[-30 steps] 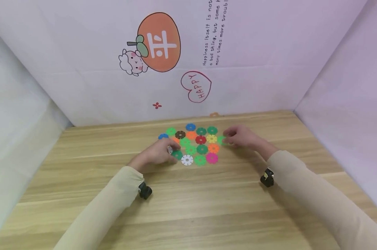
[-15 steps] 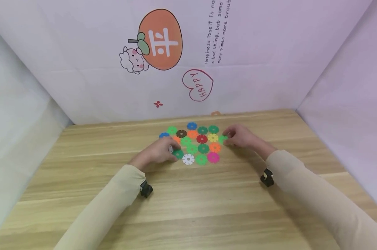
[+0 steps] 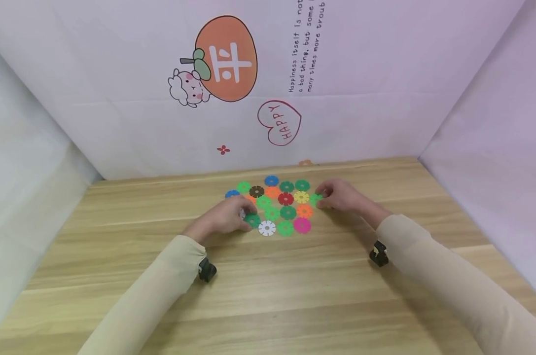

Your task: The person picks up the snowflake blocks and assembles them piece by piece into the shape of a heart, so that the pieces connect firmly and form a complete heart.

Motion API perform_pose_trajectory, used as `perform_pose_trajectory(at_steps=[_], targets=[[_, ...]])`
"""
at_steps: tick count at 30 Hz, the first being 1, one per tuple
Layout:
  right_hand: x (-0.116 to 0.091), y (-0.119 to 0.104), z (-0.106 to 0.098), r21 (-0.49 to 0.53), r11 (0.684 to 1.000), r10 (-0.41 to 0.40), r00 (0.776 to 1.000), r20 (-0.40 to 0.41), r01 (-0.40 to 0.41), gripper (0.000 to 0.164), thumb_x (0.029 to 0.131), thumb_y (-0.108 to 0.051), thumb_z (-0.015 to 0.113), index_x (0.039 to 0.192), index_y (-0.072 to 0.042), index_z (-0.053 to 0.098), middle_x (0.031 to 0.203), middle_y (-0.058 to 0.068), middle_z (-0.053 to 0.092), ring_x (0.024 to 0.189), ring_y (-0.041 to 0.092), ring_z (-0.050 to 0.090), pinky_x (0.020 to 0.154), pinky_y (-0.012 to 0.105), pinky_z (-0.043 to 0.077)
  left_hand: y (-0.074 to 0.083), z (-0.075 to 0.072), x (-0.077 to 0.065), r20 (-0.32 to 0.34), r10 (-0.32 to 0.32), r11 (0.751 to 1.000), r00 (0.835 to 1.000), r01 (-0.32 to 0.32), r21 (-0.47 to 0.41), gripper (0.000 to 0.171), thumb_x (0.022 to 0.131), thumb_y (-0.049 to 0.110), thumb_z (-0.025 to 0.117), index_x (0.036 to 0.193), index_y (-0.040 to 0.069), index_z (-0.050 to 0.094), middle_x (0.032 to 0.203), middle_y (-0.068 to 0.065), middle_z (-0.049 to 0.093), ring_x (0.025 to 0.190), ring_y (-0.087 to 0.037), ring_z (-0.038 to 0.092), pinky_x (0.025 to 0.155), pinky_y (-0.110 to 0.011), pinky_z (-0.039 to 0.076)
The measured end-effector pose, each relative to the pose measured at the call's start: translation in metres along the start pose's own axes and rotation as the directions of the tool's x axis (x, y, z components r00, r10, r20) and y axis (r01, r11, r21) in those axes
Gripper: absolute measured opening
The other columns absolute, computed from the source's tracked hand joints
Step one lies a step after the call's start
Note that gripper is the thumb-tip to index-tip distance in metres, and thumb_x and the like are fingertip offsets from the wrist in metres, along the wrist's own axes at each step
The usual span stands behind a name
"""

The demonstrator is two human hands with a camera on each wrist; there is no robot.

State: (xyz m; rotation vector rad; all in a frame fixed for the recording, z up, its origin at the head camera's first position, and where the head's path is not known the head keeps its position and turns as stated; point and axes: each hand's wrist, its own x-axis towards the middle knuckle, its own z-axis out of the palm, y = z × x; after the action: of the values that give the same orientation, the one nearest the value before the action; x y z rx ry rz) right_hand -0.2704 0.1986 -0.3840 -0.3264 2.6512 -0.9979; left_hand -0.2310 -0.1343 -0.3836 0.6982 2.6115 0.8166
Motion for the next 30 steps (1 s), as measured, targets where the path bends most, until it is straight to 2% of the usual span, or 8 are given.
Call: perform_pose_trajectory(at_steps=[8, 19, 26, 30], targets=[[-0.001, 0.002, 0.0, -0.003, 1.0, -0.006, 1.0, -0.015, 0.006, 0.038, 0.09, -0.008, 0.076, 0.123, 0.003, 0.061, 0.109, 0.022, 0.06, 0.073, 0.022, 0.062, 0.063, 0.031, 0.054, 0.001, 0.001, -0.003, -0.017, 0.002, 1.0, 1.0, -0.002, -0.013, 0.04, 0.084, 0.007, 0.081, 0.121, 0.011, 0.066, 0.115, -0.007, 0.063, 0.104, -0.024, 0.056, 0.092, -0.04, 0.048], [-0.003, 0.004, 0.003, -0.01, 0.999, -0.054, 0.997, -0.057, 0.054, 0.032, 0.089, -0.007, 0.075, 0.116, 0.004, 0.063, 0.093, 0.013, 0.06, 0.078, 0.02, 0.058, 0.065, 0.029, 0.05, -0.001, 0.0, -0.005, -0.053, -0.006, 0.998, 0.999, 0.002, -0.068, 0.036, 0.085, -0.001, 0.078, 0.118, 0.01, 0.066, 0.109, -0.006, 0.062, 0.102, -0.024, 0.055, 0.089, -0.038, 0.048], [-0.008, 0.005, 0.001, 0.081, 0.996, -0.032, 0.998, -0.047, 0.035, 0.025, 0.091, -0.007, 0.072, 0.109, 0.009, 0.066, 0.085, 0.011, 0.065, 0.069, 0.018, 0.058, 0.059, 0.026, 0.05, -0.003, -0.003, -0.003, -0.141, -0.006, 0.988, 0.99, -0.016, -0.157, 0.019, 0.09, 0.003, 0.073, 0.108, 0.006, 0.071, 0.097, -0.005, 0.062, 0.087, -0.022, 0.055, 0.073, -0.033, 0.049], [-0.011, 0.005, 0.001, 0.121, 0.992, -0.02, 0.999, -0.034, 0.024, 0.02, 0.094, -0.007, 0.068, 0.108, 0.007, 0.067, 0.082, 0.011, 0.063, 0.07, 0.019, 0.056, 0.059, 0.025, 0.048, -0.003, -0.005, -0.005, -0.195, -0.062, 0.969, 0.979, 0.012, -0.247, 0.01, 0.094, 0.01, 0.072, 0.103, 0.01, 0.072, 0.097, -0.003, 0.064, 0.083, -0.023, 0.053, 0.067, -0.034, 0.048]])
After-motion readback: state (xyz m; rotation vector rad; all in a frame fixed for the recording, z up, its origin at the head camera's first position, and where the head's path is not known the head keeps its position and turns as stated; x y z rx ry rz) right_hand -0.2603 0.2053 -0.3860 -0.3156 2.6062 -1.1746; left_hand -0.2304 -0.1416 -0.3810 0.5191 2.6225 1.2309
